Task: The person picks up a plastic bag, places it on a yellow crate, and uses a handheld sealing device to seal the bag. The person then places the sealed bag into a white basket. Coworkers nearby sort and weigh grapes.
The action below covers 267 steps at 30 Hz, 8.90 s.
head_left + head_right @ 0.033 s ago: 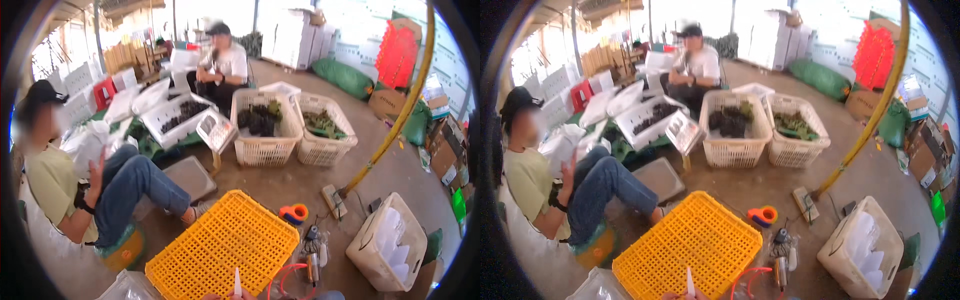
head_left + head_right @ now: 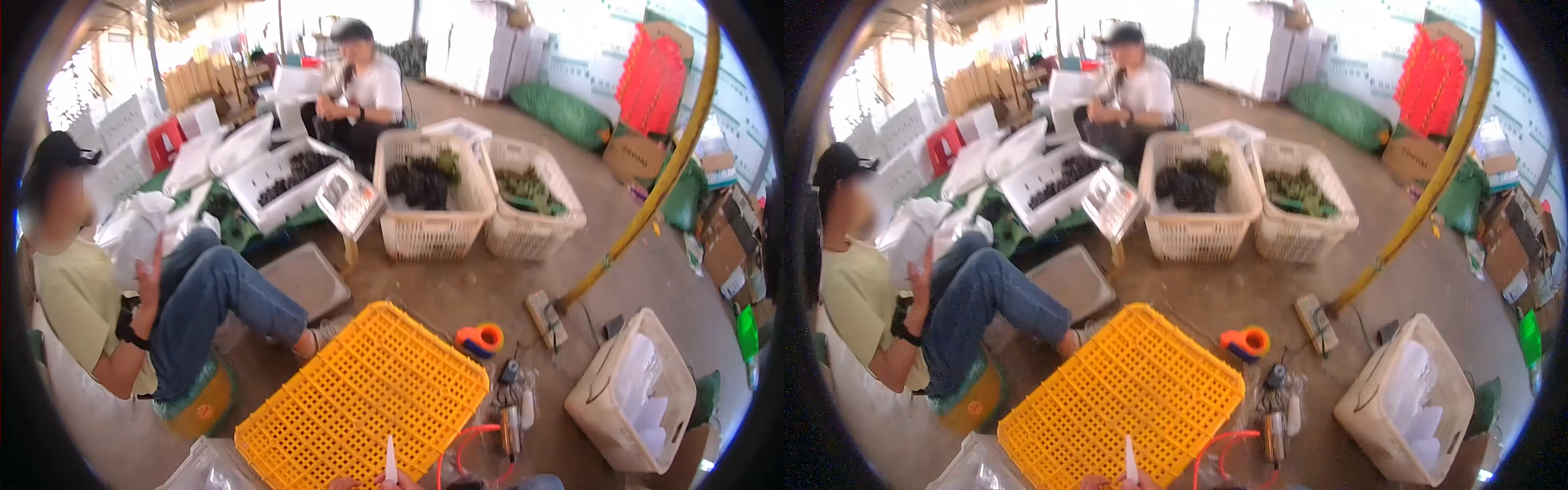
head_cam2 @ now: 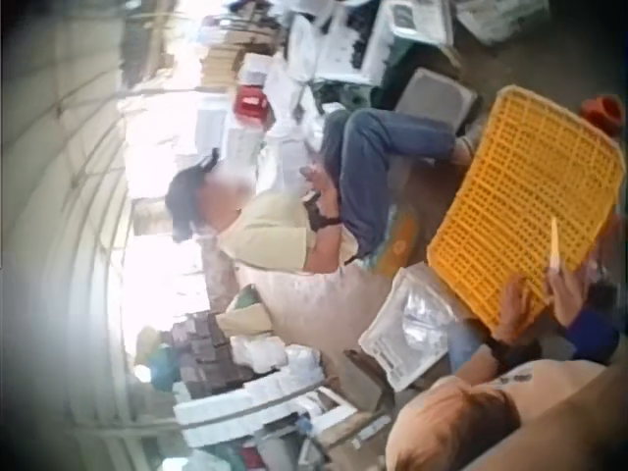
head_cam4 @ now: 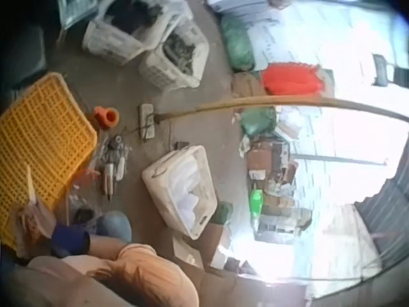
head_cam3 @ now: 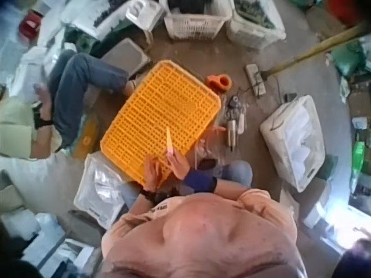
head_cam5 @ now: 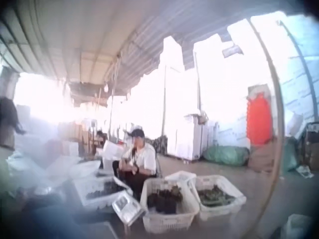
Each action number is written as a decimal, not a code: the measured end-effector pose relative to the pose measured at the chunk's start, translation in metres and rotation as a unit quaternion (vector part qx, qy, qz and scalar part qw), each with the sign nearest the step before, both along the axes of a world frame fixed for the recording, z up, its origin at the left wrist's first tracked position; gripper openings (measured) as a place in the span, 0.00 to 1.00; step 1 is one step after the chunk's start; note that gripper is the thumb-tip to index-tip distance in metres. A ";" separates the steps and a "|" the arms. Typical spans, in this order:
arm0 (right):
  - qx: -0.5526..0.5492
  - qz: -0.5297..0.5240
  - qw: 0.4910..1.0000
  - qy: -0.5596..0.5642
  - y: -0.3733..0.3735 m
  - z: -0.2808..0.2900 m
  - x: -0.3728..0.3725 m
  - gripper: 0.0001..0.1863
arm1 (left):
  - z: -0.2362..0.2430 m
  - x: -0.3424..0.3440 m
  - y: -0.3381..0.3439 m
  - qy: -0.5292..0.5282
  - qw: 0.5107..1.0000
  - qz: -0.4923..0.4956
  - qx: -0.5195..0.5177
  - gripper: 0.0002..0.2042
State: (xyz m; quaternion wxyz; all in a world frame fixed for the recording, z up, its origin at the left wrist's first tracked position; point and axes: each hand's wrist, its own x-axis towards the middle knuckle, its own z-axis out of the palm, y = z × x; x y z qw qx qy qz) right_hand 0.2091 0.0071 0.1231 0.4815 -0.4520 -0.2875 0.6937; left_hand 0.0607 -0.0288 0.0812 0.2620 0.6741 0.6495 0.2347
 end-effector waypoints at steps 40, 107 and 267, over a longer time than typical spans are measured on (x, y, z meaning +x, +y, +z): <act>-0.221 -0.227 0.865 -0.388 -0.071 0.263 0.440 0.14 | 0.395 0.107 0.319 -0.152 0.901 0.098 -0.394 0.09; -0.289 0.073 0.805 -0.513 0.843 -0.184 0.356 0.16 | -0.154 0.349 0.867 -0.180 0.857 0.162 -0.455 0.24; 0.063 0.124 0.791 -0.596 0.883 -0.021 0.421 0.10 | 0.033 0.330 0.808 -0.168 0.912 0.232 -0.293 0.13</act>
